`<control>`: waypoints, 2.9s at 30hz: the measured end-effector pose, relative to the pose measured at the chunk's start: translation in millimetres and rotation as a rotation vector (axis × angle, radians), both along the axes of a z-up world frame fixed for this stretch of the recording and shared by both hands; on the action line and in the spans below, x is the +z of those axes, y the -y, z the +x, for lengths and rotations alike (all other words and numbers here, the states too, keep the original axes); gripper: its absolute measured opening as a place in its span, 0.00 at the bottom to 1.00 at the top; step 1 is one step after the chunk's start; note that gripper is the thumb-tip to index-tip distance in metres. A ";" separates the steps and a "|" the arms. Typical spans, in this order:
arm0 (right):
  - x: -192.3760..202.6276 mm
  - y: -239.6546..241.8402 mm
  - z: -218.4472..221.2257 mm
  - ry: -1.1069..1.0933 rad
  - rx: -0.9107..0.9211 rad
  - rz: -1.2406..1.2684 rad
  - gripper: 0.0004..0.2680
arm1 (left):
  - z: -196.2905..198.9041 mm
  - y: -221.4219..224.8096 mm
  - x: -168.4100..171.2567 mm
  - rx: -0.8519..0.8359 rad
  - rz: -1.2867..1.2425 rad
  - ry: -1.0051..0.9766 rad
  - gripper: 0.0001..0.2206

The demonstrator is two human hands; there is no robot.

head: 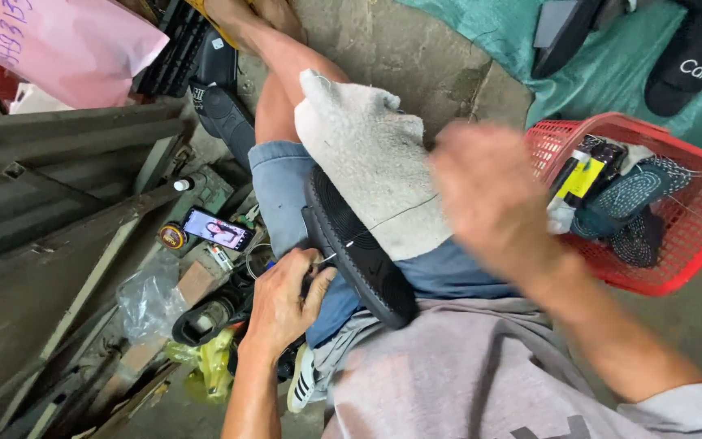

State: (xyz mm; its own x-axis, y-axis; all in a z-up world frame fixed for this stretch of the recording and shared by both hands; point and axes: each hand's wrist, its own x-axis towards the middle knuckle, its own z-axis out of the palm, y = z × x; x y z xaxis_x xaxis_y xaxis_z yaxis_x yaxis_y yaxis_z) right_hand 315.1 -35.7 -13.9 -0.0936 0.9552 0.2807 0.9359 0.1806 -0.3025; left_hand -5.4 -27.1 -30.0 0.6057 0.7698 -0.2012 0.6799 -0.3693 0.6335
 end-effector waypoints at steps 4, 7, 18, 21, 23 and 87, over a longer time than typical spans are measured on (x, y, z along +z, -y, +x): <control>-26.5 9.1 -52.2 -0.067 0.285 -0.055 0.06 | 2.8 -1.8 -1.9 -0.038 0.121 0.011 0.10; -12.2 11.2 -48.9 -0.401 0.372 -0.150 0.03 | 2.6 4.0 -1.6 0.004 0.100 -0.056 0.11; -0.2 4.2 -29.6 -0.934 0.372 -0.696 0.04 | 29.0 -0.8 29.7 -0.056 -0.012 -0.288 0.06; -20.8 5.5 -35.7 -0.685 0.429 -0.547 0.08 | 28.2 -4.5 29.7 -0.079 -0.006 -0.260 0.08; -23.8 4.1 -42.2 -0.635 0.433 -0.567 0.11 | 26.7 -5.8 30.1 -0.085 0.004 -0.230 0.08; -5.4 -12.1 -88.8 -0.513 0.330 -0.610 0.07 | -80.3 23.3 70.1 0.616 -0.722 -0.035 0.14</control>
State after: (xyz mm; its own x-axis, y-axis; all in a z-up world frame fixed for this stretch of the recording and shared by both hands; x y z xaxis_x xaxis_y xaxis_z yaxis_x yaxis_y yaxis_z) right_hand 226.3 -23.6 -19.3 -0.3952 0.8988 -0.1895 0.5855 0.0876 -0.8059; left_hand -85.8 -50.5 40.1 0.1187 0.6346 -0.7637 0.6475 0.5337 0.5440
